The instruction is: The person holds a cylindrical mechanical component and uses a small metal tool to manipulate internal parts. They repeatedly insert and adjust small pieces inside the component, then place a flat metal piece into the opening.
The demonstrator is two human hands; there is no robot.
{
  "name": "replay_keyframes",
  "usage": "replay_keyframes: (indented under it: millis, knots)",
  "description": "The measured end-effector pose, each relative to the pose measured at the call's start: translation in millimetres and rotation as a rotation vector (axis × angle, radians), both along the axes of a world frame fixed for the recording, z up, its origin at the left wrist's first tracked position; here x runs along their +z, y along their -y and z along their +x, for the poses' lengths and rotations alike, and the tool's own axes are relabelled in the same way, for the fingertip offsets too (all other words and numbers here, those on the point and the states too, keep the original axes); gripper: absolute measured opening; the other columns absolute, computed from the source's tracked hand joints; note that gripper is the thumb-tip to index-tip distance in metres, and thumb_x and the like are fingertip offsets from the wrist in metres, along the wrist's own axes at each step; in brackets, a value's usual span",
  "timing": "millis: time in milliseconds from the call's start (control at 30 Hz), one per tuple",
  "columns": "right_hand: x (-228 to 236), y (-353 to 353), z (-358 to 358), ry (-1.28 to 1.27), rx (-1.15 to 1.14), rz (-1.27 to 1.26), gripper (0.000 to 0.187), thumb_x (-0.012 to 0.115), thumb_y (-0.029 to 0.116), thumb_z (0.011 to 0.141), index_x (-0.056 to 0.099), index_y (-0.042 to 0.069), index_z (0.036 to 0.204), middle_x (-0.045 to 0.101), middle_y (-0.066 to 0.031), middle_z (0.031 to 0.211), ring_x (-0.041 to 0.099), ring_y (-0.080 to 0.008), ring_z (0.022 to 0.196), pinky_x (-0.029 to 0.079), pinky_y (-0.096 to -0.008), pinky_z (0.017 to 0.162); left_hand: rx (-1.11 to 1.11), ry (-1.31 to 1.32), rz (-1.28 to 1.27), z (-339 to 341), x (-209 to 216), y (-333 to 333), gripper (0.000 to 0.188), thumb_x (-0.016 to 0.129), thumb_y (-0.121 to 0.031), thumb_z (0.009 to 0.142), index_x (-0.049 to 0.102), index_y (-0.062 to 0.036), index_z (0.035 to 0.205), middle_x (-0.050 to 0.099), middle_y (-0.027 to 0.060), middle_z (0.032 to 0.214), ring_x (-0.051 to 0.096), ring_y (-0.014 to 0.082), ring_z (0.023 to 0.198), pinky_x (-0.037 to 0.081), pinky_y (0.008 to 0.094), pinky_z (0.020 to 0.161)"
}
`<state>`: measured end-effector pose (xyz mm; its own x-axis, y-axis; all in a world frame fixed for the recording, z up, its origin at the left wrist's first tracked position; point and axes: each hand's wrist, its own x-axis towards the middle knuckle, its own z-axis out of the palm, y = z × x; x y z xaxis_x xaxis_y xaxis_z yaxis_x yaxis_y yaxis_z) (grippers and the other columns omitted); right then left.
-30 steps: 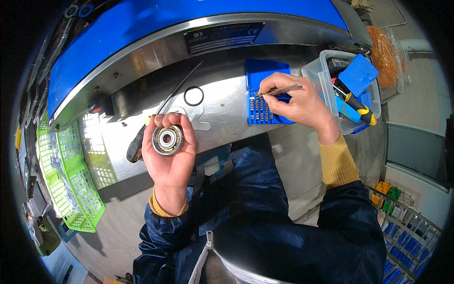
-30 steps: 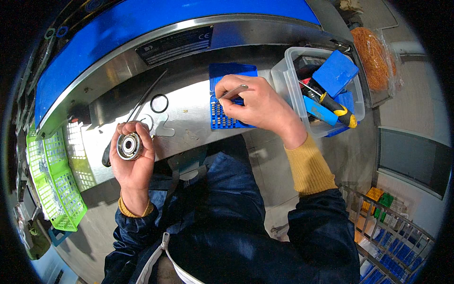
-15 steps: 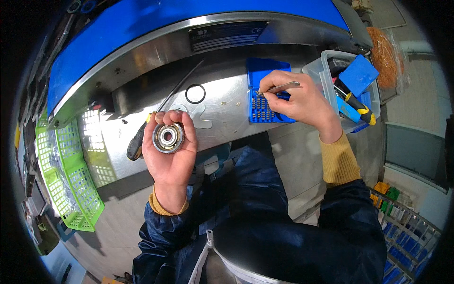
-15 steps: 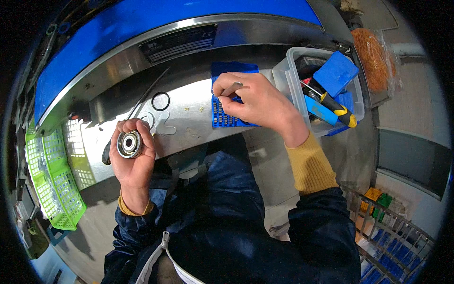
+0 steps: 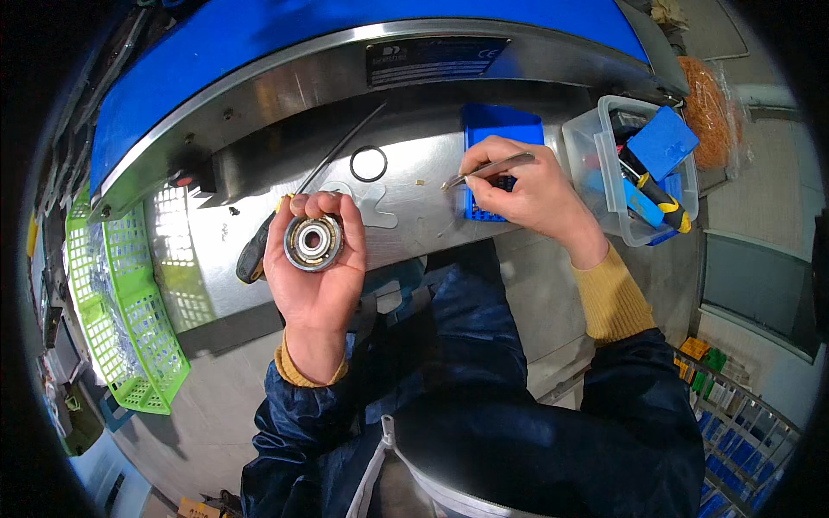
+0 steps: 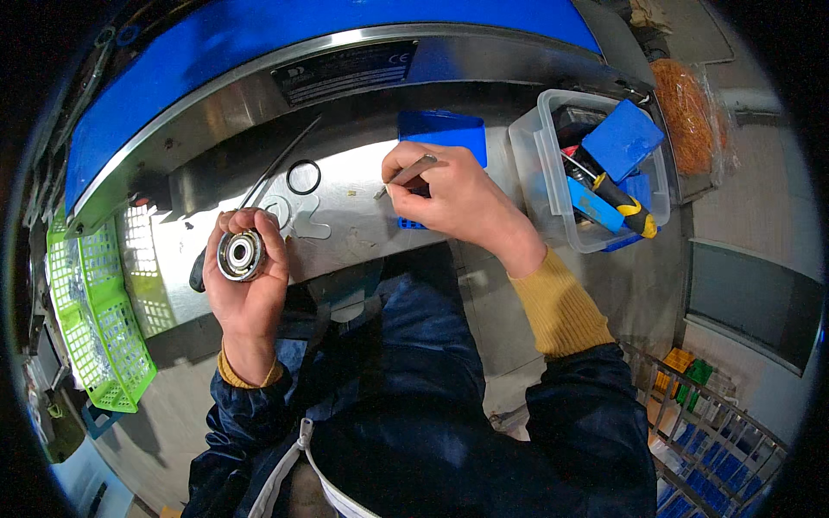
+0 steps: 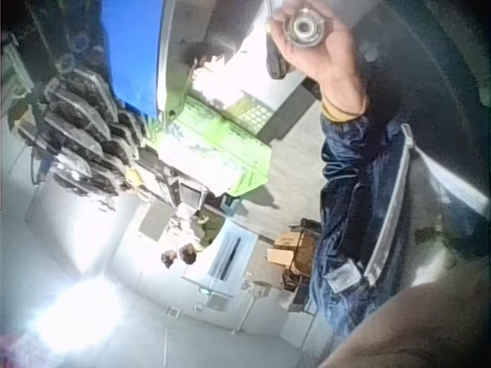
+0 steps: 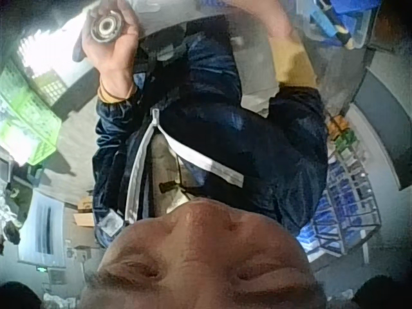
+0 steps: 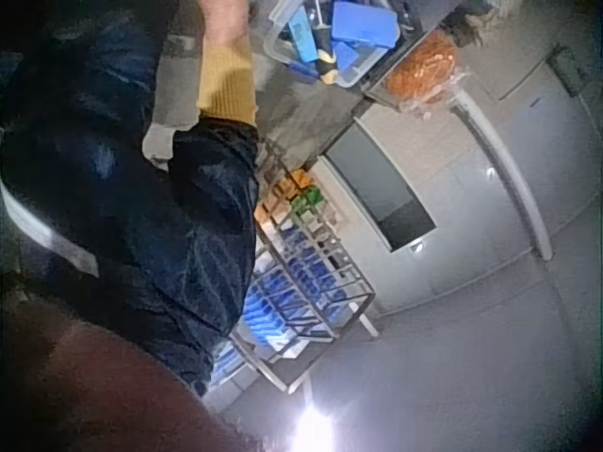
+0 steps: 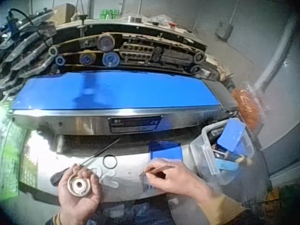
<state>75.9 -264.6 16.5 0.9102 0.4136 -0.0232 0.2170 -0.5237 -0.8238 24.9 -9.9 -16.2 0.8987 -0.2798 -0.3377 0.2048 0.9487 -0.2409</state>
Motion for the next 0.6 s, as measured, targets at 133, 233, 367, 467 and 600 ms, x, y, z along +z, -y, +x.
replay_keyframes:
  millis: [133,233,367,467,600]
  knots:
    - [5.4,11.2,3.2,0.032,-0.173,0.001,0.011,0.066,0.002,0.084,0.065,0.000,0.094,0.067,-0.0062,0.093,0.068,-0.0136,0.083,0.055,-0.0254,0.074,0.017,0.005,0.019,0.2,1.1,-1.6,0.024,0.046,-0.023,0.102,0.055,-0.0060,0.087,0.059,0.0075,0.085,0.062,0.0233,0.093,0.050,0.0422,0.102]
    - [11.3,27.5,-10.3,0.034,-0.249,0.134,0.011,0.063,-0.002,0.087,0.062,-0.001,0.097,0.066,-0.0090,0.096,0.066,-0.0144,0.090,0.055,-0.0283,0.080,0.005,0.022,-0.003,0.9,1.4,-1.9,0.023,0.046,-0.022,0.102,0.055,-0.0060,0.087,0.059,0.0075,0.086,0.062,0.0229,0.093,0.050,0.0420,0.102]
    - [-0.1,34.7,-41.1,0.097,-0.351,0.181,0.008,0.063,-0.001,0.085,0.065,0.000,0.093,0.069,-0.0076,0.093,0.069,-0.0149,0.087,0.057,-0.0278,0.075,-0.011,0.012,-0.022,0.8,0.0,-0.6,0.023,0.046,-0.021,0.102,0.055,-0.0057,0.088,0.060,0.0080,0.087,0.062,0.0228,0.094,0.050,0.0416,0.102]
    - [-9.5,39.8,-59.8,0.148,-0.275,0.146,0.013,0.062,-0.006,0.087,0.061,-0.003,0.100,0.065,-0.0121,0.099,0.066,-0.0173,0.092,0.056,-0.0292,0.082,-0.017,0.042,-0.015,-0.2,-1.9,1.4,0.023,0.047,-0.021,0.102,0.056,-0.0053,0.087,0.060,0.0080,0.087,0.062,0.0224,0.095,0.050,0.0410,0.102]
    - [-19.2,41.9,-74.5,0.252,-0.269,0.160,0.013,0.063,-0.009,0.085,0.062,-0.005,0.098,0.066,-0.0126,0.098,0.066,-0.0174,0.091,0.056,-0.0294,0.081,-0.036,0.035,-0.011,-2.7,-2.9,3.0,0.025,0.046,-0.022,0.102,0.056,-0.0048,0.088,0.060,0.0082,0.088,0.062,0.0226,0.097,0.050,0.0406,0.102]
